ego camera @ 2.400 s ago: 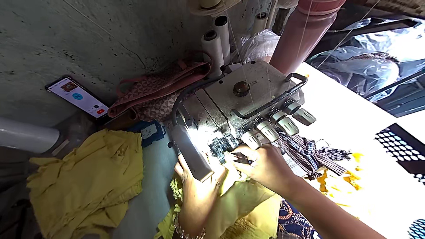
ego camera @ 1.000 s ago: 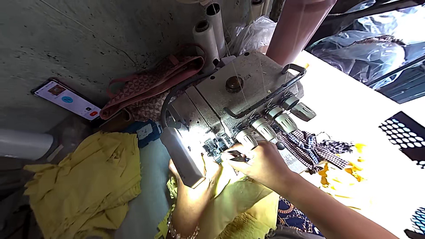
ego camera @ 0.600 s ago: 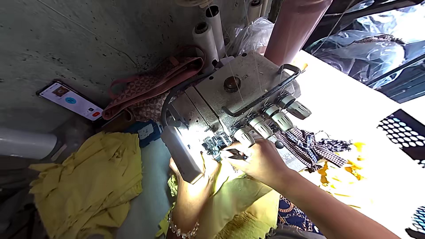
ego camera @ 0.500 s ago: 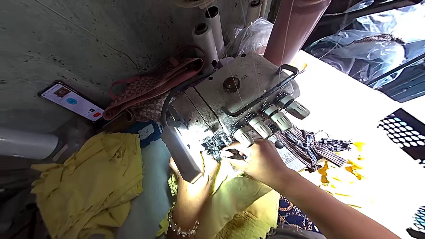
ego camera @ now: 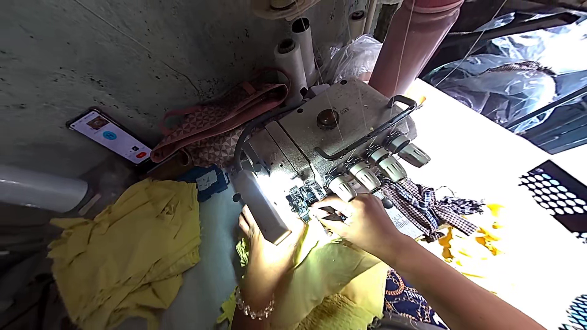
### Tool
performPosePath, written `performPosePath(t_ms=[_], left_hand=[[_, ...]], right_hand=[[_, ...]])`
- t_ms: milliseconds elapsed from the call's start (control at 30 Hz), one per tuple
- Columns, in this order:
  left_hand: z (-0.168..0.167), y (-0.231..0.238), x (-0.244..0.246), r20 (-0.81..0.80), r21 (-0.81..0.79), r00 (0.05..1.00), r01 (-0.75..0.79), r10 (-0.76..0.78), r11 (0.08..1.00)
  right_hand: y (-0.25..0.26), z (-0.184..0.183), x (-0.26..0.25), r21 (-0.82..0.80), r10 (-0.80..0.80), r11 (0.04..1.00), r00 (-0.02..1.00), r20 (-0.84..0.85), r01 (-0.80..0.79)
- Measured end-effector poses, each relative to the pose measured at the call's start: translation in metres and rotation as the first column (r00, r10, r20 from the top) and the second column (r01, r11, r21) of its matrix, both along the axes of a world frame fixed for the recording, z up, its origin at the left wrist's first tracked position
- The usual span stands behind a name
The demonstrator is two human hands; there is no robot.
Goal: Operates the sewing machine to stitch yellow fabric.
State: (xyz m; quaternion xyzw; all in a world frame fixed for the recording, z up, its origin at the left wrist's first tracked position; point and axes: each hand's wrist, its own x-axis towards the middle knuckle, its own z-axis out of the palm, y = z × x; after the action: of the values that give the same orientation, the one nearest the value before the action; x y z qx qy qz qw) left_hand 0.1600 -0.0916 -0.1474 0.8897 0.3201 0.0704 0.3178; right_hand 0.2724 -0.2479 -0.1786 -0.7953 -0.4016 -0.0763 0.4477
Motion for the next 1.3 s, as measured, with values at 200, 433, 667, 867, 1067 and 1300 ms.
performPosePath(t_ms=[200, 433, 667, 867, 1067, 1300], left_hand=[[0.005, 0.029, 0.015, 0.129, 0.174, 0.989, 0.043, -0.066, 0.984], [0.004, 0.024, 0.017, 0.205, 0.274, 0.971, 0.063, -0.122, 0.960], [0.006, 0.020, 0.014, 0.271, 0.234, 0.958, 0.032, -0.097, 0.972], [0.008, 0.019, 0.014, 0.256, 0.230, 0.961, 0.045, -0.106, 0.972], [0.008, 0.019, 0.015, 0.270, 0.234, 0.958, 0.034, -0.098, 0.972], [0.006, 0.037, 0.015, 0.241, 0.236, 0.945, 0.162, -0.219, 0.958]], right_hand=[[-0.072, -0.007, 0.015, 0.378, 0.044, 0.925, 0.997, -0.062, -0.018], [-0.078, -0.014, 0.128, 0.313, -0.112, 0.878, 0.791, -0.602, 0.363], [-0.063, -0.043, 0.133, 0.325, -0.095, 0.840, 0.707, -0.701, 0.435], [-0.065, -0.019, 0.151, 0.302, -0.028, 0.895, 0.717, -0.696, 0.328], [-0.054, 0.025, 0.161, -0.002, -0.212, 0.960, 0.718, -0.663, 0.281], [-0.079, -0.023, 0.135, 0.236, -0.250, 0.865, 0.787, -0.563, 0.444]])
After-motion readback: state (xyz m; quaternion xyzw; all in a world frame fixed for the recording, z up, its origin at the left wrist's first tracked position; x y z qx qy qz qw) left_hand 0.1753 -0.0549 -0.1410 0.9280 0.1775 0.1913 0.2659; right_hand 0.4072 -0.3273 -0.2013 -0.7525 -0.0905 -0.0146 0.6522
